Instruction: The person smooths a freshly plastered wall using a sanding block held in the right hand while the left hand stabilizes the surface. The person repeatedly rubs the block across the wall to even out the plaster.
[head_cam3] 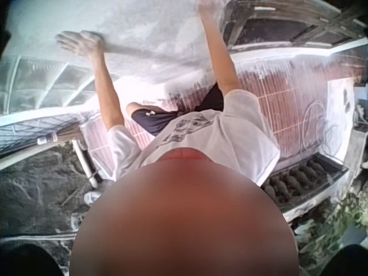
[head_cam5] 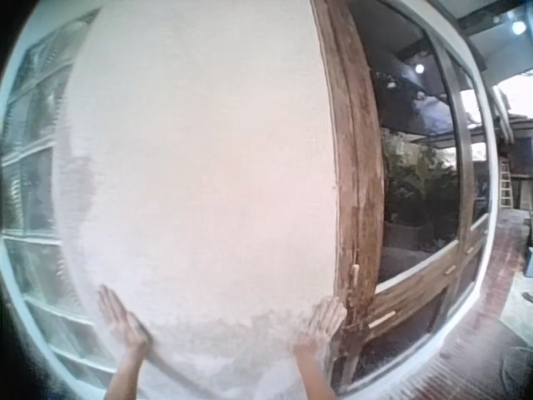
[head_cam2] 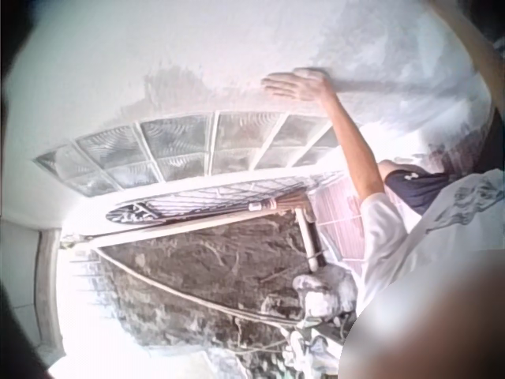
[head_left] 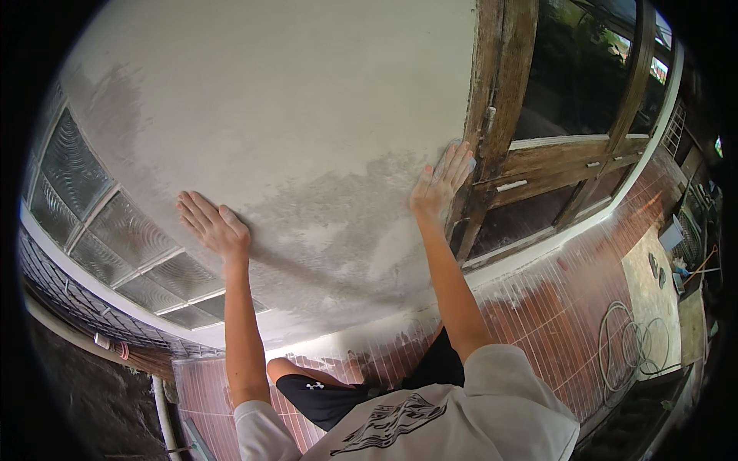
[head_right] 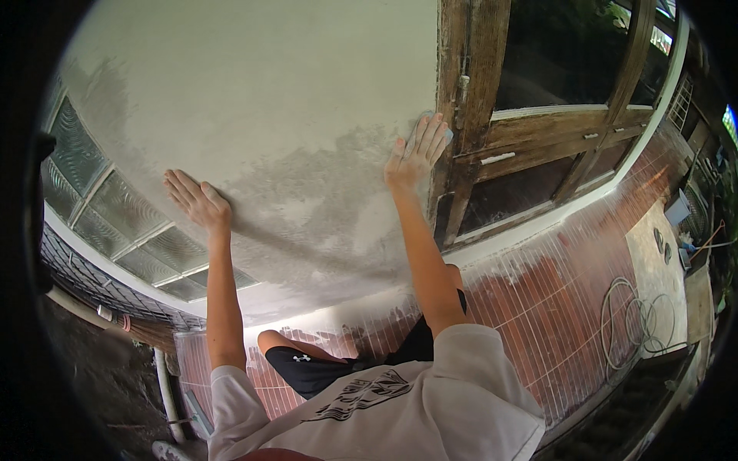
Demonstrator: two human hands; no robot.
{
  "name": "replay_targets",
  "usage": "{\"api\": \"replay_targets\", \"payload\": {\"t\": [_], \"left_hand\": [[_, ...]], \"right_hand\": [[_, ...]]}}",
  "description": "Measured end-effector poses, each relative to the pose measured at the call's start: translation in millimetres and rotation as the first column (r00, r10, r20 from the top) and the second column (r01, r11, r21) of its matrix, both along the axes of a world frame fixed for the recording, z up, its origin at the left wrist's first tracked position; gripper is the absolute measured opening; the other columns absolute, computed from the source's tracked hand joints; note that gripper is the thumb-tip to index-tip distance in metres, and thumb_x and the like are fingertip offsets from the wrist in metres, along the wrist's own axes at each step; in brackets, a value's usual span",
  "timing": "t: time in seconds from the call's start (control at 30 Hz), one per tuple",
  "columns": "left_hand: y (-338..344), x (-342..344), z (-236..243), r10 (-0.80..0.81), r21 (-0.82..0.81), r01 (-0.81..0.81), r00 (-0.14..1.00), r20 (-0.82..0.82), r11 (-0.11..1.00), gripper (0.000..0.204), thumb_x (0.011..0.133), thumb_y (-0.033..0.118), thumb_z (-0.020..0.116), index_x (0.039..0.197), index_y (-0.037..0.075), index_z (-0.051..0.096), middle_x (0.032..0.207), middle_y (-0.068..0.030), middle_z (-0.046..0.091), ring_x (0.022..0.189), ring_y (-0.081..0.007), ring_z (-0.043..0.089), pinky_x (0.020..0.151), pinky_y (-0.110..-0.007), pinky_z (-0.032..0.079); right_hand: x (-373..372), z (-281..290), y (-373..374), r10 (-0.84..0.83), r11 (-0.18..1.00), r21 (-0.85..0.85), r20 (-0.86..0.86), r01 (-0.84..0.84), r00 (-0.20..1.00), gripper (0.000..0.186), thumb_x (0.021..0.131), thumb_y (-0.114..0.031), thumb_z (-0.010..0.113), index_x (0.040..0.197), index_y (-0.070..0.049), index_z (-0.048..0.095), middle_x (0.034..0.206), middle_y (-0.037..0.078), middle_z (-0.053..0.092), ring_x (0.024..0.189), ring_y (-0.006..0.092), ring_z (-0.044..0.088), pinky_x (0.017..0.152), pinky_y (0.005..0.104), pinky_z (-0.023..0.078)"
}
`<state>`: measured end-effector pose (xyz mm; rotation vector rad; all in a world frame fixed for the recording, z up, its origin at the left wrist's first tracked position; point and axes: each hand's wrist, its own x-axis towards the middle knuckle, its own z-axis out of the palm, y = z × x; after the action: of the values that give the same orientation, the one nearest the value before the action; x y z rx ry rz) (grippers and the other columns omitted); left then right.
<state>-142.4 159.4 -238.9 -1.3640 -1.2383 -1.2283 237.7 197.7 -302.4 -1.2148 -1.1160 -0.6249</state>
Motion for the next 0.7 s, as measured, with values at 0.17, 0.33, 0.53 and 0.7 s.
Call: {"api": "replay_targets", "payload": {"t": [0.17,0.33,0.53,0.7], "left_hand": [[3,-5,-7,-0.003,0.0,0.003,1.0,-0.009,1.0,0.061,0.104,0.027,0.03,0.155,-0.007,0.024,0.164,-0.0229,0.02,0.153,-0.0396,0.015,0.124,-0.051,0.008],[3,-12,-25,0.062,-0.041,-0.062,0.998,-0.007,0.997,0.058,0.104,0.026,0.031,0.156,-0.001,0.029,0.165,-0.0183,0.021,0.153,-0.039,0.015,0.124,-0.052,0.008],[-33,2,-48,0.068,-0.249,-0.065,0.998,0.002,0.966,0.054,0.103,0.02,0.039,0.154,0.003,0.035,0.163,-0.0149,0.03,0.152,-0.0373,0.019,0.123,-0.052,0.011],[-93,30,-67,-0.279,-0.265,0.355,0.918,0.283,0.897,0.055,0.097,0.006,0.05,0.151,0.002,0.038,0.139,-0.0172,0.058,0.129,-0.0334,0.054,0.108,-0.043,0.039]], "right_hand": [[2,-4,-12,0.073,0.995,-0.073,0.009,-0.072,0.997,0.063,0.107,-0.035,0.035,0.157,0.002,0.024,0.166,0.02,0.017,0.153,0.0386,0.012,0.123,0.052,0.011],[3,-14,-57,0.399,0.915,-0.052,-0.015,-0.4,0.917,0.058,0.106,-0.024,0.04,0.154,0.004,0.028,0.164,0.022,0.021,0.152,0.0382,0.018,0.123,0.0476,0.015],[-28,-64,-155,0.558,0.664,-0.279,-0.433,-0.693,0.708,0.049,0.105,-0.021,0.045,0.145,0.009,0.041,0.143,0.03,0.049,0.129,0.0434,0.051,0.107,0.0405,0.04],[-28,-82,-204,0.576,0.503,-0.417,-0.492,-0.757,0.653,0.045,0.105,-0.023,0.047,0.137,0.009,0.05,0.129,0.029,0.061,0.117,0.0415,0.06,0.099,0.0404,0.045]]}}
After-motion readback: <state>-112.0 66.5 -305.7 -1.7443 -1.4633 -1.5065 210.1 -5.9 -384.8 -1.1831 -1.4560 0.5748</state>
